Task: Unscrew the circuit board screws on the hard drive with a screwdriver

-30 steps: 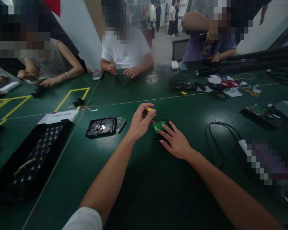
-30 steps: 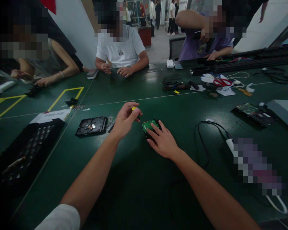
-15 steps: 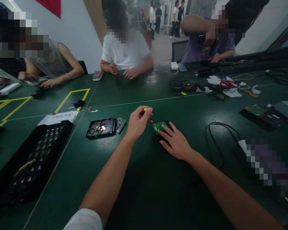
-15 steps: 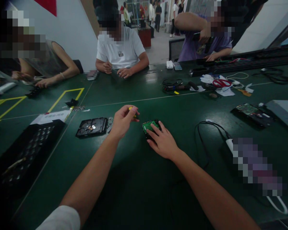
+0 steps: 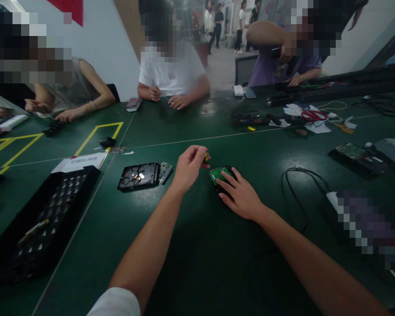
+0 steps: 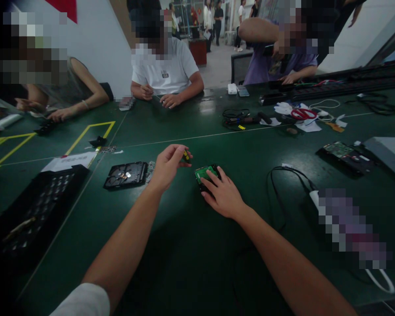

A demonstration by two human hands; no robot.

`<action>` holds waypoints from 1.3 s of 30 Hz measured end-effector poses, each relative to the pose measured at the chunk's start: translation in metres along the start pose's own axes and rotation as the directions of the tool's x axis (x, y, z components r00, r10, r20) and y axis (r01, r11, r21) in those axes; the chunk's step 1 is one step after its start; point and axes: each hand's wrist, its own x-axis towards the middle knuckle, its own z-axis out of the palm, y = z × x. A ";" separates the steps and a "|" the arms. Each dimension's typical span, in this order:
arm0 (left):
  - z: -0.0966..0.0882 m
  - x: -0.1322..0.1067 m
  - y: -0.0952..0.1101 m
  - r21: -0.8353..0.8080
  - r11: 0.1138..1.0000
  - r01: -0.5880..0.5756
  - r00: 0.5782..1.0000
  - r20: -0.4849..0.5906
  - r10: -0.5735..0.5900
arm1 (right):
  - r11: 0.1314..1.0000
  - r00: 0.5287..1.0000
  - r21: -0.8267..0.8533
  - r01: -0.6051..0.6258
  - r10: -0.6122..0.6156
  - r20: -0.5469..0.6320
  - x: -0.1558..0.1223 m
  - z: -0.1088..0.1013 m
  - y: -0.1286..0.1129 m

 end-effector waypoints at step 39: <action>0.006 -0.004 -0.005 0.049 0.996 -0.074 0.993 0.101 0.069 | 1.000 1.000 -0.002 0.012 -0.012 -0.014 0.000 0.000 0.000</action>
